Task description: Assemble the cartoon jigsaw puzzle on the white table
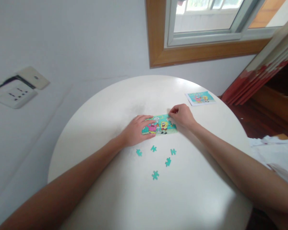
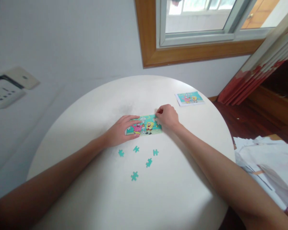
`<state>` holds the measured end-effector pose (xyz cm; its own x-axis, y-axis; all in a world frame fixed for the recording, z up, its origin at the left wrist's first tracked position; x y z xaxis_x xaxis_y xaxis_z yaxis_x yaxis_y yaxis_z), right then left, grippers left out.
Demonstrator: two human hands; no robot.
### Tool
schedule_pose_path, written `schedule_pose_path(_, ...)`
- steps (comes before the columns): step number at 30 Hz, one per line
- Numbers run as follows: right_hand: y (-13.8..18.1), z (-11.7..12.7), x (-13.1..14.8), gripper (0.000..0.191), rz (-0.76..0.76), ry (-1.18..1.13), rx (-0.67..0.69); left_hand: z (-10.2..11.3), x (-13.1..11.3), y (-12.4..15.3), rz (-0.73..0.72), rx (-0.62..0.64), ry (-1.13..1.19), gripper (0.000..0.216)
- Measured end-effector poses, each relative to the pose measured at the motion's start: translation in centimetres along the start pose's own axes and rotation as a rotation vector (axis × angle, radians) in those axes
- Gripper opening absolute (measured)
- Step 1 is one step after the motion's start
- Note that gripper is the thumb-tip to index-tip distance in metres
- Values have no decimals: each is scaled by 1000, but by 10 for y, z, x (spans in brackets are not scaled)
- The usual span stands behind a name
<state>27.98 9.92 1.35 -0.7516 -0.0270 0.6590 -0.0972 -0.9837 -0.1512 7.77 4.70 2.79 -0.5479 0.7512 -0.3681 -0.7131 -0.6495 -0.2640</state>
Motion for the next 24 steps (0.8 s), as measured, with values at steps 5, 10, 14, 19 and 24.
schedule_pose_path(5,-4,7,-3,16,18,-56,-17,0,0,1,-13,-6,-10,54)
schedule_pose_path(10,-6,15,-6,20,43,-67,18,0,-1,1,-28,-4,-6,55)
schedule_pose_path(14,-5,17,-6,21,42,-78,38,0,0,0,-16,2,-4,57)
schedule_pose_path(19,-2,15,-4,19,32,-82,76,1,2,1,12,-10,4,56)
schedule_pose_path(24,16,24,28,14,149,14,173,2,2,0,17,-26,13,54)
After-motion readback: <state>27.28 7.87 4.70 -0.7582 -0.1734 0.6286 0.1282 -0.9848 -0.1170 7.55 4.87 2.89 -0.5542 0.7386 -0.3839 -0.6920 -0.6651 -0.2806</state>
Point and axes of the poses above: each hand's wrist, its own y-axis away from the middle knuckle, its own z-axis out of the back of the hand, x = y × z, the point moved 10 cm from there along -y, towards the middle knuckle, and after that the axes turned 1 degree about -y, right-handed, at the moved point
